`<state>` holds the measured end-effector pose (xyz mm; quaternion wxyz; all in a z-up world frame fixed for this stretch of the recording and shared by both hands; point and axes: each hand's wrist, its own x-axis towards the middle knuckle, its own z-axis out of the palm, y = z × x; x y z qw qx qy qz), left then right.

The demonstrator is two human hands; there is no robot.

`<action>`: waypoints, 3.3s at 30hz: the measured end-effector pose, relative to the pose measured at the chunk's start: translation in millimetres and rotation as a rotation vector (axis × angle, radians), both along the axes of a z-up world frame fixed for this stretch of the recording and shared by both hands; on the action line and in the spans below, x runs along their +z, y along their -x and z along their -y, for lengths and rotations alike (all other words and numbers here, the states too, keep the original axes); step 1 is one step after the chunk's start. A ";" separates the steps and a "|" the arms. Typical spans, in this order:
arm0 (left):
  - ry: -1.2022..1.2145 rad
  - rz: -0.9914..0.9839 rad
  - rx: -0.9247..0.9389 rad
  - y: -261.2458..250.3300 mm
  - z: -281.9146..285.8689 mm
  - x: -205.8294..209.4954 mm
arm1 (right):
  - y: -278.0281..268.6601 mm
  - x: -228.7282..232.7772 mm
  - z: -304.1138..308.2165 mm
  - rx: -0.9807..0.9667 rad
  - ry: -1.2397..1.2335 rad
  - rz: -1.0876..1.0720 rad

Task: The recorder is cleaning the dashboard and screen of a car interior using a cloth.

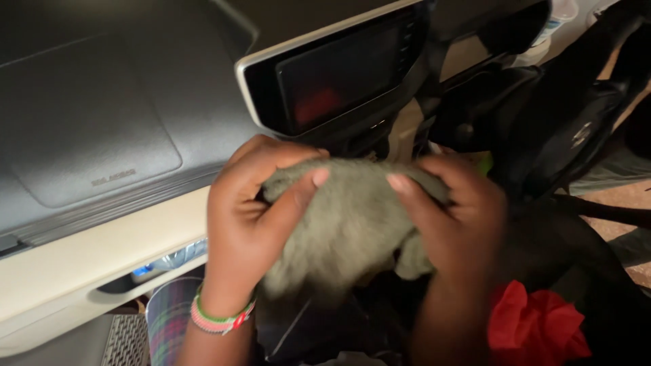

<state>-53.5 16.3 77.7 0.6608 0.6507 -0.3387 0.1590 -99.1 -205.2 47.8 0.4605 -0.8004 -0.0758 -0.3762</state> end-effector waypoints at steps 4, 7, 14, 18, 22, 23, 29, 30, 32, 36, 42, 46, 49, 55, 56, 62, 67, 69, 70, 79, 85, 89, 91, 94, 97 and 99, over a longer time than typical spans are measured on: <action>-0.026 0.194 0.216 -14.3 23.7 -24.0 | -26.8 -8.3 -11.7 0.023 -0.158 0.047; -0.075 0.311 0.276 -16.3 39.3 -32.7 | -40.7 -15.1 -6.7 0.152 -0.421 0.013; -0.372 0.564 0.373 -7.5 62.3 -39.6 | -53.2 -23.5 -1.2 0.380 -0.760 0.033; -0.409 0.587 0.344 -2.8 57.9 -31.8 | -56.4 -18.9 0.8 0.584 -1.002 -0.008; -0.444 0.537 0.214 -0.7 43.2 -20.9 | -66.4 -20.9 3.9 0.362 -0.869 -0.250; -0.423 0.508 0.151 -1.6 38.4 -16.5 | -70.2 -24.6 7.3 0.343 -0.814 -0.253; -0.110 0.310 0.236 -33.5 29.5 -7.2 | -71.9 -5.9 5.9 0.432 -0.630 -0.169; -0.108 0.313 0.240 -36.5 33.8 -11.7 | -70.3 6.1 0.3 0.436 -0.627 -0.167; 0.074 0.128 -0.018 -42.5 42.5 -20.6 | -67.2 30.0 -10.9 0.712 -0.626 -0.163; 0.211 -0.042 -0.150 -48.0 61.2 -53.1 | -80.2 29.1 -21.0 0.633 -0.278 0.112; 0.301 -0.117 0.075 -42.7 81.9 -47.9 | -95.2 -2.8 -23.0 0.417 -0.316 0.078; 0.278 -0.023 0.317 -40.7 80.6 -33.8 | -71.9 2.3 -39.5 0.071 -0.175 0.186; 0.198 0.128 0.493 -39.3 81.3 -24.3 | -60.1 -2.9 -41.6 -0.101 0.040 0.305; 0.088 0.297 0.489 -28.4 84.8 -28.8 | -65.1 -26.6 -43.3 0.358 -0.314 0.152; 0.080 0.288 0.410 -27.1 84.0 -31.2 | -66.4 -27.1 -43.3 0.471 -0.454 0.160; -0.035 0.248 0.125 -17.7 65.6 -28.8 | -83.4 -22.9 -41.7 0.251 -0.388 0.172; 0.057 0.077 0.054 -20.3 55.2 -17.2 | -105.2 -16.2 -31.6 0.133 -0.440 0.194; 0.088 -0.009 0.053 -28.8 47.0 -17.2 | -112.2 -4.2 -24.4 0.063 -0.441 0.215; 0.030 -0.047 0.151 -33.9 41.2 -16.0 | -114.6 2.9 -20.6 0.017 -0.417 0.252; -0.369 0.481 0.858 -80.4 15.1 -10.6 | -127.6 74.0 -20.6 0.075 0.426 0.327; -0.417 0.451 0.852 -92.6 21.4 -21.0 | -140.5 86.8 -25.1 0.229 0.572 0.242; -0.411 0.419 0.813 -95.8 21.5 -25.4 | -146.0 88.4 -31.9 0.209 0.717 0.242; -0.402 0.420 0.801 -98.1 21.5 -26.2 | -145.9 89.6 -34.0 0.185 0.741 0.252; -0.390 0.416 0.782 -99.5 20.2 -27.4 | -145.3 90.4 -35.2 0.165 0.780 0.254; -0.382 0.407 0.770 -101.2 18.7 -27.8 | -143.8 91.9 -35.5 0.164 0.824 0.228; -0.378 0.399 0.766 -101.2 18.0 -28.1 | -143.8 91.2 -35.5 0.165 0.853 0.207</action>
